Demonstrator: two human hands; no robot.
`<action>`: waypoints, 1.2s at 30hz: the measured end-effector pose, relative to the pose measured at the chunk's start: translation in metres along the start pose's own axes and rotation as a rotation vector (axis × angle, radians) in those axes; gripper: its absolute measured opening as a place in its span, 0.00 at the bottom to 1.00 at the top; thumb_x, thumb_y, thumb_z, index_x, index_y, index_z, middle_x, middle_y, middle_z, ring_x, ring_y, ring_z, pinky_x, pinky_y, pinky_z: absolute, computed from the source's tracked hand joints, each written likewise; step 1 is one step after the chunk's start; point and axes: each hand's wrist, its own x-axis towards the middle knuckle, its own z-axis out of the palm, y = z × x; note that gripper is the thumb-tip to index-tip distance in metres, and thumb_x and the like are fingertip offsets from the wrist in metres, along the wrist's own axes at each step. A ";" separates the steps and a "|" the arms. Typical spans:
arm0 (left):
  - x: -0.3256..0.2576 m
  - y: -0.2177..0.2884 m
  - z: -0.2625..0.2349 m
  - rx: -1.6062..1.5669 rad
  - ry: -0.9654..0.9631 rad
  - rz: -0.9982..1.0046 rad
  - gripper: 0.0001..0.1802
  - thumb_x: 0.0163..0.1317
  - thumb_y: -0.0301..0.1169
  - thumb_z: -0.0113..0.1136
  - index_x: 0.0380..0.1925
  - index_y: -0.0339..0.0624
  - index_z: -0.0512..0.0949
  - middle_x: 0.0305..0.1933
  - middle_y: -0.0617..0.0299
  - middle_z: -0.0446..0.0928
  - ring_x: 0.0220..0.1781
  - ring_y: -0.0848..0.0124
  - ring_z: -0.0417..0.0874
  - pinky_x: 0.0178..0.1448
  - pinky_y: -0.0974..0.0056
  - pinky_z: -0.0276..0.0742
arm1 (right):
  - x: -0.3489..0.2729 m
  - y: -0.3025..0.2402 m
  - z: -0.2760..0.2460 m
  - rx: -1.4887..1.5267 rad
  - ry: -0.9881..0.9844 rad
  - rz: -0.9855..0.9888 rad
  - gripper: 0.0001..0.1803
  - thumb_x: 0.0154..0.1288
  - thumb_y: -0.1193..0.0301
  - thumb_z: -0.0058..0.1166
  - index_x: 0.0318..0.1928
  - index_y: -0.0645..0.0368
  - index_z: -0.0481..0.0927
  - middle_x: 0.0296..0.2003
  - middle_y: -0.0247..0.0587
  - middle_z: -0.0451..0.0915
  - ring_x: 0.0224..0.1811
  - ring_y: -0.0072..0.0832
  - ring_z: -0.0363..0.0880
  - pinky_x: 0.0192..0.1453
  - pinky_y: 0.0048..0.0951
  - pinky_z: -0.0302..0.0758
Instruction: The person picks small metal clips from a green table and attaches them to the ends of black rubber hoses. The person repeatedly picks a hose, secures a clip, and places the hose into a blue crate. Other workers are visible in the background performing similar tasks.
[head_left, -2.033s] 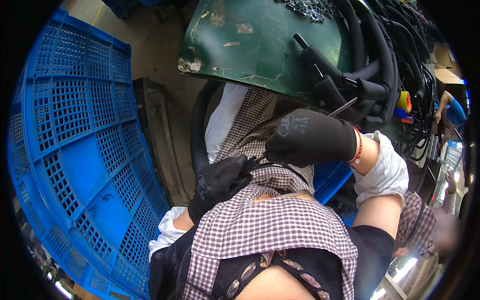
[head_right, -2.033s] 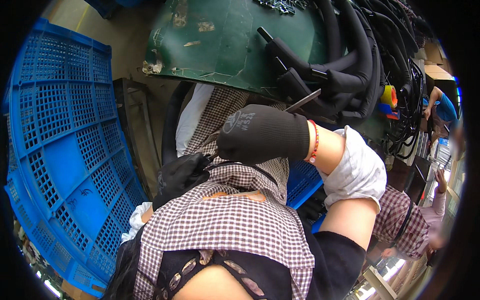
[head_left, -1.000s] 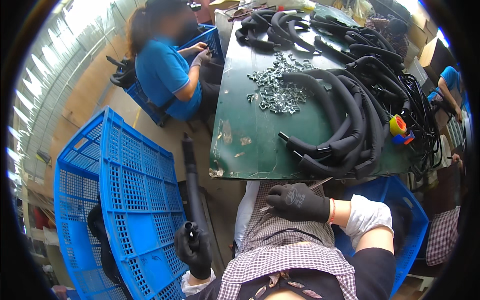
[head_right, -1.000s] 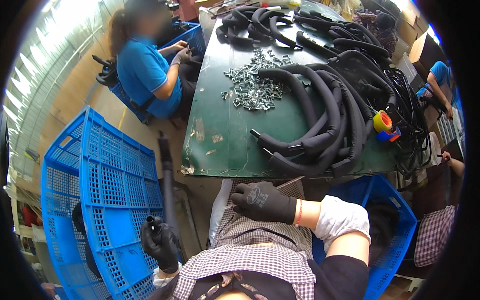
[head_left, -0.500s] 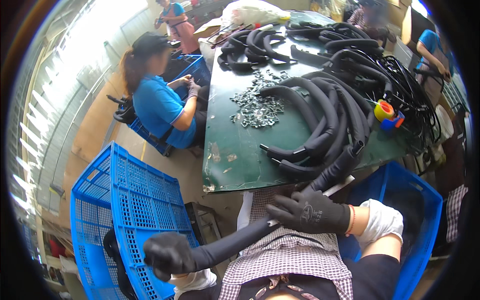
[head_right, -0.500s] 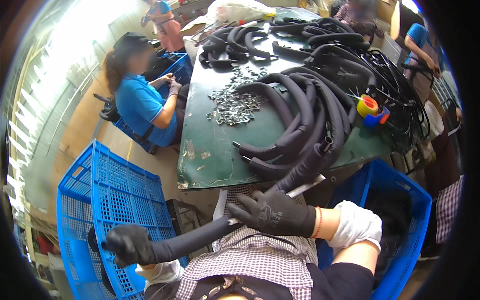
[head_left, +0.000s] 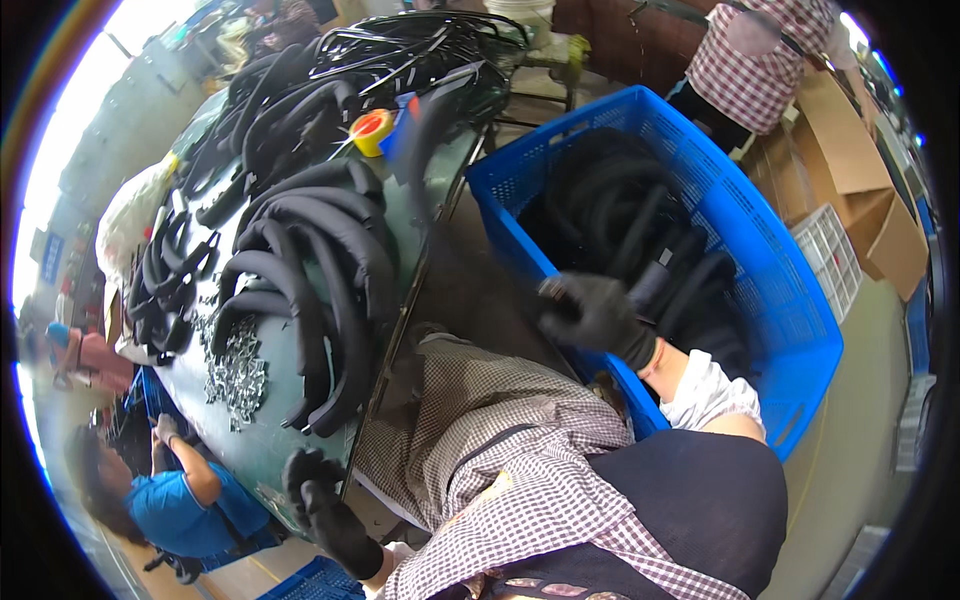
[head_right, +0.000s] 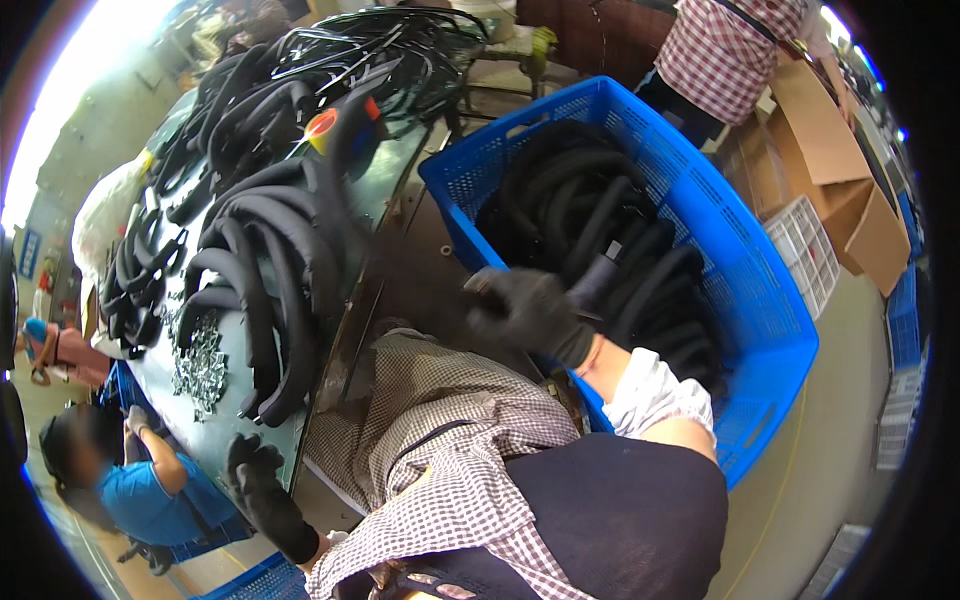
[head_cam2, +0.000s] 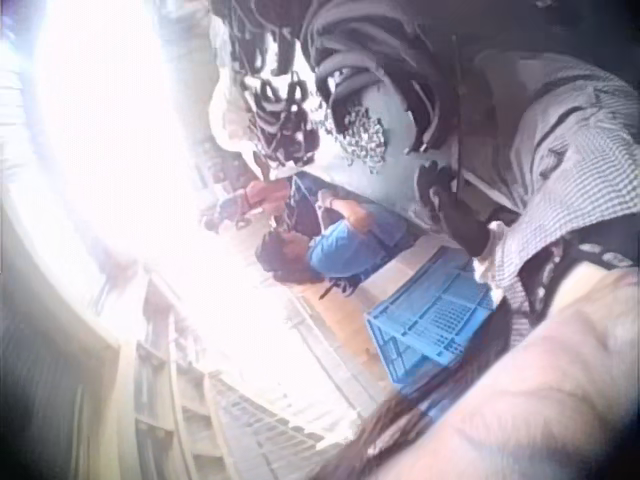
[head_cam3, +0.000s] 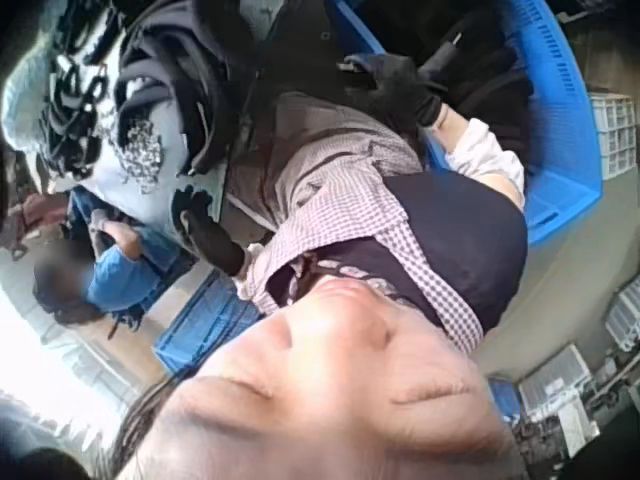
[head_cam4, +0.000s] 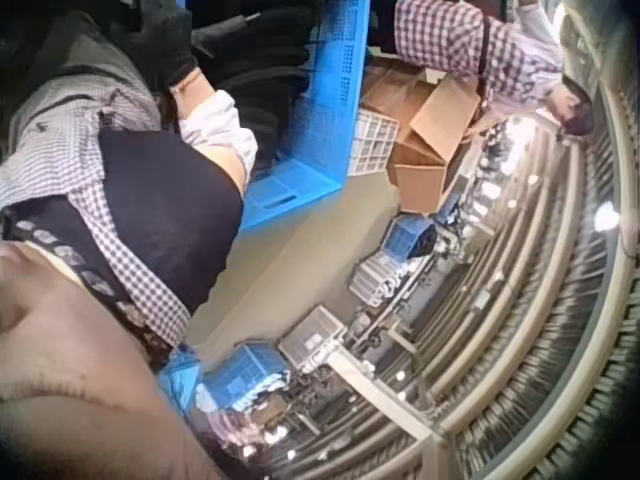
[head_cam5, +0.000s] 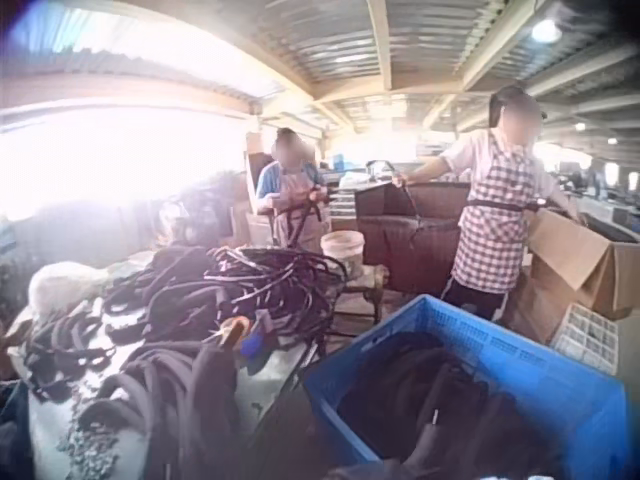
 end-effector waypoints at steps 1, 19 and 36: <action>0.002 -0.012 0.004 0.022 -0.031 -0.032 0.23 0.71 0.37 0.49 0.59 0.31 0.72 0.50 0.52 0.79 0.42 0.66 0.80 0.47 0.63 0.75 | -0.012 0.025 -0.002 -0.107 0.215 0.095 0.25 0.59 0.53 0.62 0.47 0.60 0.81 0.39 0.49 0.85 0.41 0.42 0.85 0.47 0.37 0.81; -0.014 -0.009 0.074 0.040 -0.312 -0.294 0.19 0.67 0.31 0.54 0.53 0.30 0.76 0.43 0.52 0.80 0.41 0.66 0.79 0.49 0.62 0.74 | -0.255 0.321 -0.024 -0.406 0.308 1.545 0.37 0.59 0.42 0.54 0.45 0.69 0.83 0.46 0.66 0.80 0.53 0.57 0.78 0.56 0.47 0.74; -0.035 -0.034 0.063 -0.083 -0.294 -0.352 0.19 0.67 0.30 0.53 0.54 0.30 0.75 0.44 0.52 0.80 0.41 0.67 0.79 0.49 0.62 0.75 | 0.021 0.154 0.102 -0.464 -0.459 0.617 0.19 0.60 0.62 0.52 0.49 0.57 0.76 0.49 0.55 0.81 0.52 0.46 0.82 0.54 0.45 0.77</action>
